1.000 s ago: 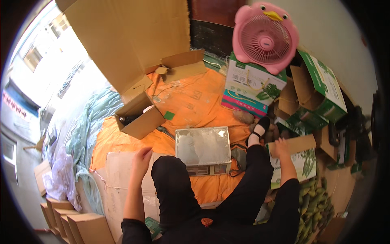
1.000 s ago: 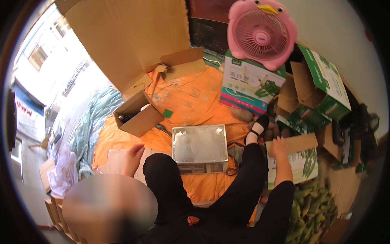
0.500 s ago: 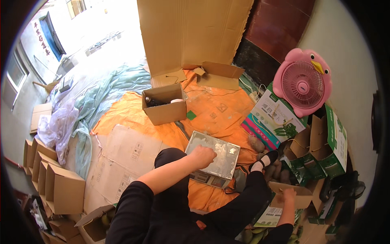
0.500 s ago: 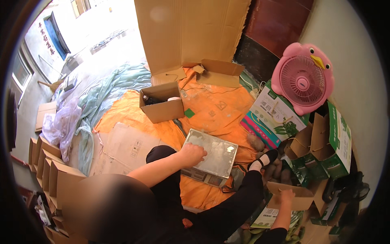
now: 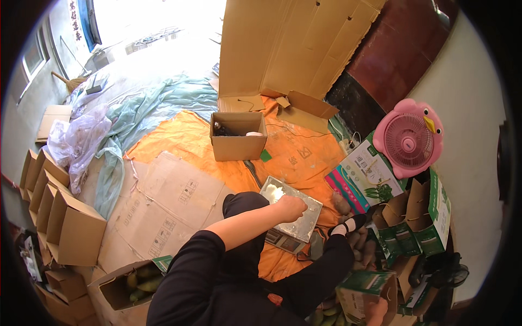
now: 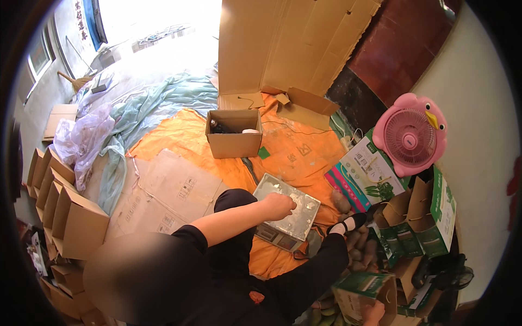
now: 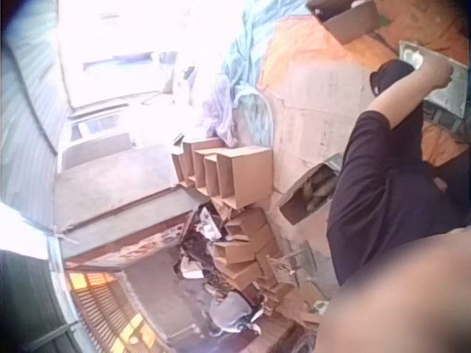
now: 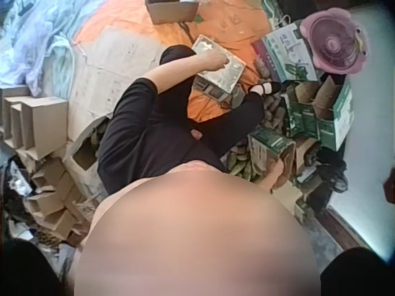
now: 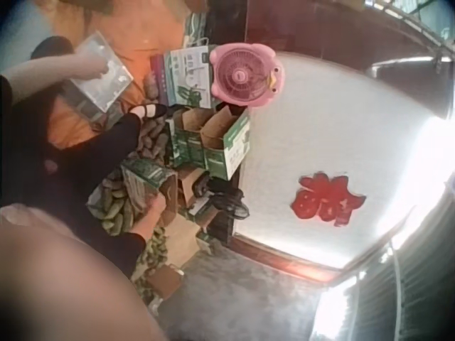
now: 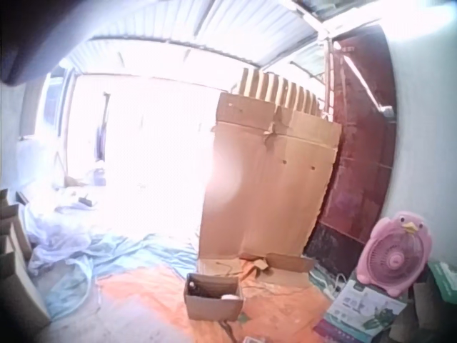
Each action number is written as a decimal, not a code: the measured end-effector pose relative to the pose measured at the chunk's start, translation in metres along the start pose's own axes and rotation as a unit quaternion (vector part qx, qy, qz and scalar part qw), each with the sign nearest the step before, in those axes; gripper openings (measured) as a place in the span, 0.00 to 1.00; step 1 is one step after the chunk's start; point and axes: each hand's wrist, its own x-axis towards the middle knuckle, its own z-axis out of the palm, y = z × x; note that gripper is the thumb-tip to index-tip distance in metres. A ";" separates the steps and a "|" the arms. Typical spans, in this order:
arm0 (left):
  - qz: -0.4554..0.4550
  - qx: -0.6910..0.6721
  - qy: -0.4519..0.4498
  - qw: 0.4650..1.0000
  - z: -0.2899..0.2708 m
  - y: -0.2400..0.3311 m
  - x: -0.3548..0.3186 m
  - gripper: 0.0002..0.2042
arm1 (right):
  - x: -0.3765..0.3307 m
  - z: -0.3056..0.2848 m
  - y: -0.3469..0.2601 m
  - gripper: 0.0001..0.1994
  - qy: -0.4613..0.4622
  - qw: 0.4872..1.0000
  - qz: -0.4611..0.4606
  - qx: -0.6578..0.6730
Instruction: Sort and weigh green produce and root vegetables into cardboard boxes.
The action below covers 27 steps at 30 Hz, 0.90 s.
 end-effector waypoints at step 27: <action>-0.046 -0.267 0.503 0.821 -0.039 -0.027 -0.027 0.19 | -0.077 -0.170 -0.395 0.14 0.122 0.799 -0.573 0.140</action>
